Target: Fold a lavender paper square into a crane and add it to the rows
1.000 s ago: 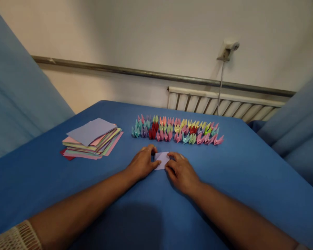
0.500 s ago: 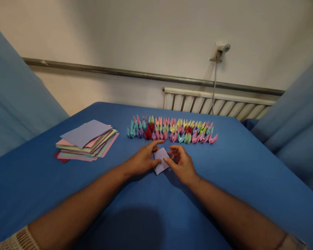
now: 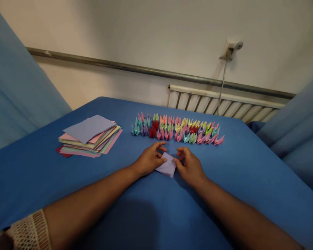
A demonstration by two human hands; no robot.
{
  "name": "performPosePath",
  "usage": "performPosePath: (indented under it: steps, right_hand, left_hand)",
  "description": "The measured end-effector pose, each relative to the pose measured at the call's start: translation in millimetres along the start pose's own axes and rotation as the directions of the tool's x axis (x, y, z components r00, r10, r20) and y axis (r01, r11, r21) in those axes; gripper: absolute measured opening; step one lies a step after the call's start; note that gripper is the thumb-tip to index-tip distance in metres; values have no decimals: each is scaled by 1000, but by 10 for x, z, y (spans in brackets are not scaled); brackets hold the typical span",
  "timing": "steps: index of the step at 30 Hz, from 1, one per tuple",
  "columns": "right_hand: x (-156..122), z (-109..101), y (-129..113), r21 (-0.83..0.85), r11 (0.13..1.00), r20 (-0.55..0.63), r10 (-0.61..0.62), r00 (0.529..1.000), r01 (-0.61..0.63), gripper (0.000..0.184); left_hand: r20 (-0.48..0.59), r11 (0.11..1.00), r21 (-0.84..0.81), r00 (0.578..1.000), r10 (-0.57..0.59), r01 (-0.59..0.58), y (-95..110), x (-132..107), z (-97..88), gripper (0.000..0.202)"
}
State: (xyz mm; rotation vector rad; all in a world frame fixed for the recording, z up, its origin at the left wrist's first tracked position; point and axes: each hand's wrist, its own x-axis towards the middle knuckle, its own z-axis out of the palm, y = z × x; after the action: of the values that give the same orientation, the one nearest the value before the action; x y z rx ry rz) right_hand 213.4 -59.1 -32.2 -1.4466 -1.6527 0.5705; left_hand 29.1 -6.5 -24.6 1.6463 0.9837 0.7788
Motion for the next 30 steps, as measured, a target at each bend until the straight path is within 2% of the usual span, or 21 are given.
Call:
performPosePath:
  steps: [2,3,5,7,9,12,16,20,23,27,30]
  right_hand:
    - [-20,-59,-47,-119,962,-42,-253,966,247,24]
    - [-27,-77,-64,-148,937,-27,-324,946,317,24]
    - [-33,-84,-66,-131,908,88,-390,917,399,26]
    - [-29,-66,-26,-82,913,240,-371,897,400,28]
    - [-17,-51,30,-70,934,326,-310,893,350,31]
    - [5,-84,71,-71,946,399,-265,878,318,39]
    - [28,-192,36,-67,942,493,-256,832,329,47]
    - [50,-241,48,-44,948,523,-248,816,316,51]
    - [63,-235,85,-36,951,509,-248,824,308,49]
    - [82,-230,105,-7,952,464,-269,844,307,39]
    - [97,-250,112,41,945,467,-304,830,323,32]
  left_hand:
    - [30,993,105,998,58,-61,-38,15,12,68]
    - [39,984,148,995,91,-96,-52,25,17,68]
    - [55,967,205,988,141,-150,-65,48,16,67]
    - [60,949,259,983,171,-181,-59,65,-1,66]
    - [73,904,357,972,222,-234,-29,65,-38,59]
    - [177,772,526,934,311,-356,63,12,-110,30]
    - [381,713,580,905,188,-392,227,-115,-179,17]
    - [441,711,588,890,118,-386,340,-179,-222,22]
    - [449,716,596,890,77,-363,363,-172,-249,28]
    - [426,729,586,900,94,-353,327,-152,-252,21]
    - [423,748,554,897,124,-365,282,-142,-242,14]
